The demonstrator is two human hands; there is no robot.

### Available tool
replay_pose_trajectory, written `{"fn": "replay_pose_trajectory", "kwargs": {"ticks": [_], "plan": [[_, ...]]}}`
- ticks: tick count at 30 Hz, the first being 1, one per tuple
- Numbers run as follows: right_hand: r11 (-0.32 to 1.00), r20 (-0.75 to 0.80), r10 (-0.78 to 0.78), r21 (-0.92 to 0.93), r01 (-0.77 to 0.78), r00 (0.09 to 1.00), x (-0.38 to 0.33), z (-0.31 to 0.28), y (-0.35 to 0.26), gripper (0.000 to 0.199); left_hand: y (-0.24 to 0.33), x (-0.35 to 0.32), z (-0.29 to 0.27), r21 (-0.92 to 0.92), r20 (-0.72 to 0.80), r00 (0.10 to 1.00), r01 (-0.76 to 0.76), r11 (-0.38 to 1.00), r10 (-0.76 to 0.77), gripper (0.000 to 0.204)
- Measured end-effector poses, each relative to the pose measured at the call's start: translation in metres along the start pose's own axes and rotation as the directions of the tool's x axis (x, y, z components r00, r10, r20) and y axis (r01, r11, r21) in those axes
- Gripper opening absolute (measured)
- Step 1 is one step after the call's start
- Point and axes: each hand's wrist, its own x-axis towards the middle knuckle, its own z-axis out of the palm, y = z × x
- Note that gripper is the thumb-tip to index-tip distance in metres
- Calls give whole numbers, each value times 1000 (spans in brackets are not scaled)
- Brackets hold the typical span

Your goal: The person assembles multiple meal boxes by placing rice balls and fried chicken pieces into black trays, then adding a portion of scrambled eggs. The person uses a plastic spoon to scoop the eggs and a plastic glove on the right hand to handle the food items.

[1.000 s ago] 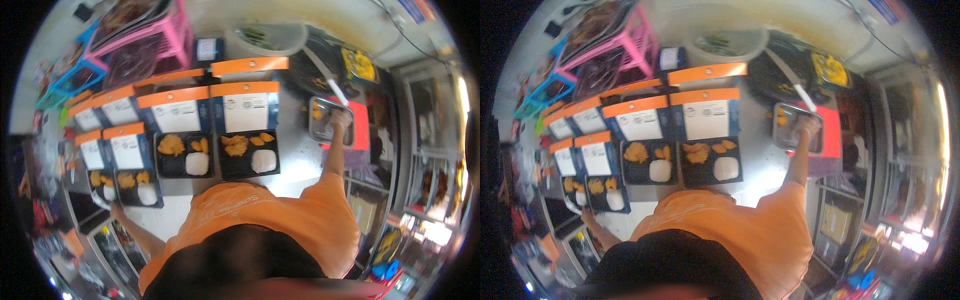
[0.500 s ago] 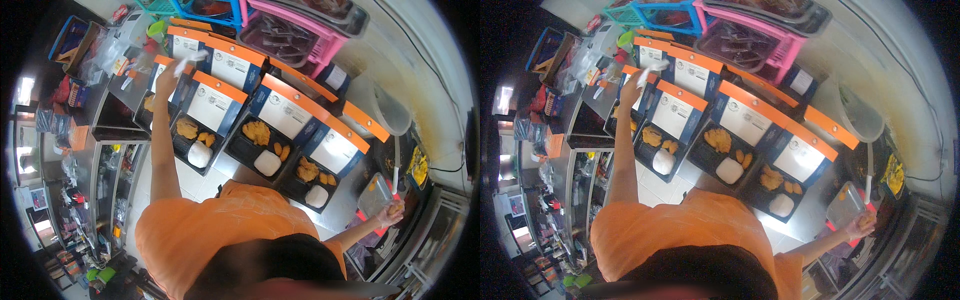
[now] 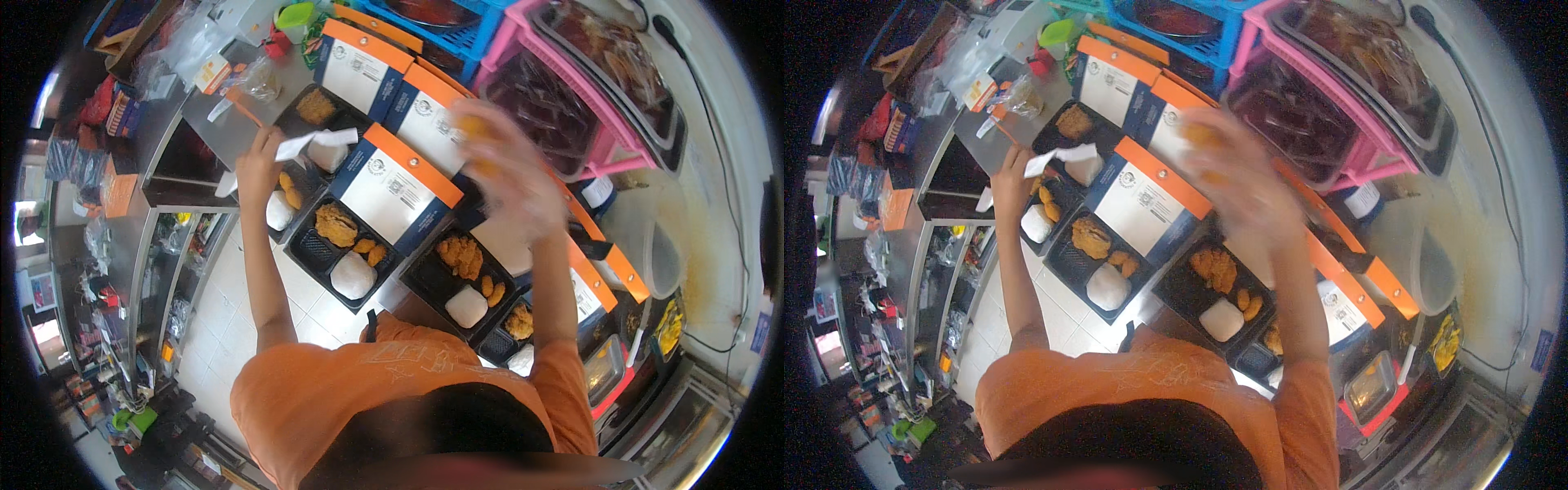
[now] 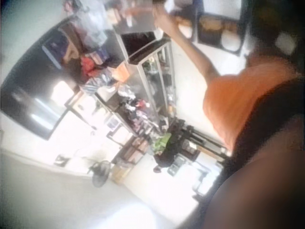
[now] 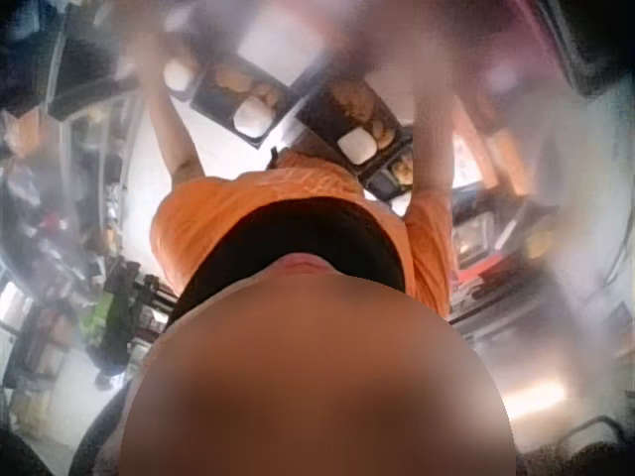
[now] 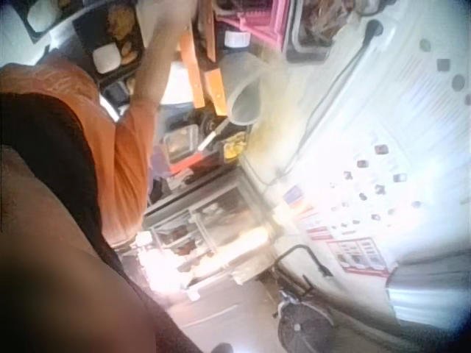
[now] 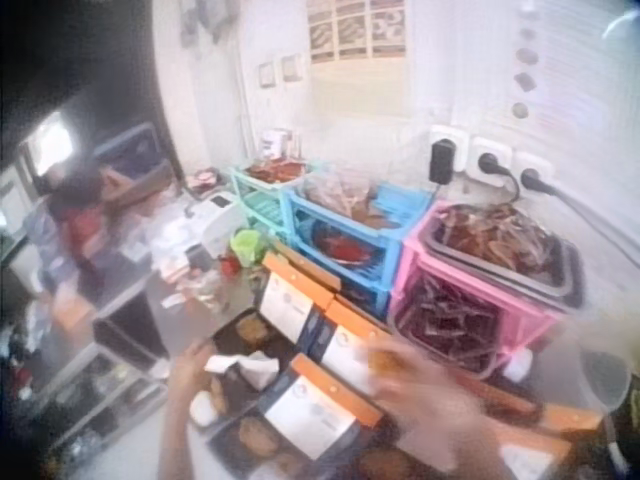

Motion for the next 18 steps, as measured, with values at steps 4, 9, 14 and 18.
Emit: {"fn": "replay_pose_trajectory", "kwargs": {"ticks": [4, 9, 14, 18], "plan": [[817, 146, 177, -573, -63, 973, 143, 61, 86, 37, -5, -25, -8, 27, -27, 997, 68, 997, -68, 30], [293, 267, 320, -940, 173, 909, 216, 87, 157, 37, 1, -35, -8, 44, -105, 992, 79, 996, -75, 27], [486, 326, -161, -795, 362, 932, 161, 55, 124, 32, 6, -28, -8, -30, -86, 994, 72, 997, -75, 26], [575, 189, -433, -695, 432, 881, 25, 19, 62, 34, 9, -12, 5, -75, -20, 999, 42, 996, -43, 38]]}}
